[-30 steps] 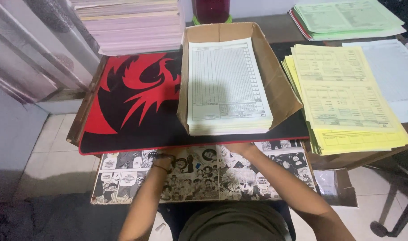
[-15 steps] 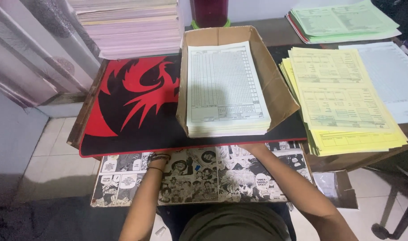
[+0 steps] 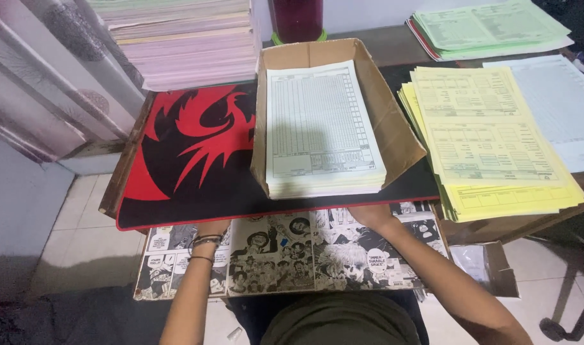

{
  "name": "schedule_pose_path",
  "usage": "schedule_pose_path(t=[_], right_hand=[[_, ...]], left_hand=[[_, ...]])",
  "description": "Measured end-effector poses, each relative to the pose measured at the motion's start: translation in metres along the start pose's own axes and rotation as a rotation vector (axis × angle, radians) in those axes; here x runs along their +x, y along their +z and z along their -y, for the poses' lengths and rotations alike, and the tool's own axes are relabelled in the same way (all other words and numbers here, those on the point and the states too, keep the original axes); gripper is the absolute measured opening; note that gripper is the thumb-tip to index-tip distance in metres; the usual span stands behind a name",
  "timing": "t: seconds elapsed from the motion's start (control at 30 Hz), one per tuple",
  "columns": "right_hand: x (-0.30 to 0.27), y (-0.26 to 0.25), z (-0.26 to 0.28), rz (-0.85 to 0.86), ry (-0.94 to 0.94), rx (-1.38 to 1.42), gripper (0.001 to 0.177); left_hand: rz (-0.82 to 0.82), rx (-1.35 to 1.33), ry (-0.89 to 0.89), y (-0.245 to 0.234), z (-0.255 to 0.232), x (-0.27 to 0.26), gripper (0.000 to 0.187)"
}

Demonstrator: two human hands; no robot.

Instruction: Sorting a large volume of documents from various stacks into a cardboard box on a desk.

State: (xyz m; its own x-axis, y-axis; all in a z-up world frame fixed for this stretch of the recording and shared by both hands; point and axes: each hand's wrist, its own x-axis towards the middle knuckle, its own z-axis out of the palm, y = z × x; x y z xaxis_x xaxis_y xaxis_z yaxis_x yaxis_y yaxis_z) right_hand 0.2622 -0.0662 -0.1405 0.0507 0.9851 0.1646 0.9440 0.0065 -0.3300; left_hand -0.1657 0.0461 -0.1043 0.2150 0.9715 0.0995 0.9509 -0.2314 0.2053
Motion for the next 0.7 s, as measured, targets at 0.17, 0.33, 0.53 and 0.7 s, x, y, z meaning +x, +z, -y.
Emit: schedule_pose_path(t=[0.17, 0.33, 0.53, 0.7], right_hand=[[-0.009, -0.006, -0.015, -0.018, 0.034, -0.036, 0.033], [-0.029, 0.007, -0.041, 0.012, 0.093, -0.092, 0.037], [-0.050, -0.001, -0.053, 0.147, 0.228, -0.071, 0.075], [-0.061, -0.041, -0.022, 0.218, 0.354, -0.139, 0.082]], left_hand=[[-0.017, 0.025, -0.052, 0.009, 0.013, -0.004, 0.049], [-0.035, 0.048, -0.102, 0.018, 0.022, -0.007, 0.055], [-0.060, 0.088, -0.165, 0.024, 0.034, -0.009, 0.064], [-0.023, 0.151, -0.241, 0.011, 0.029, -0.032, 0.072]])
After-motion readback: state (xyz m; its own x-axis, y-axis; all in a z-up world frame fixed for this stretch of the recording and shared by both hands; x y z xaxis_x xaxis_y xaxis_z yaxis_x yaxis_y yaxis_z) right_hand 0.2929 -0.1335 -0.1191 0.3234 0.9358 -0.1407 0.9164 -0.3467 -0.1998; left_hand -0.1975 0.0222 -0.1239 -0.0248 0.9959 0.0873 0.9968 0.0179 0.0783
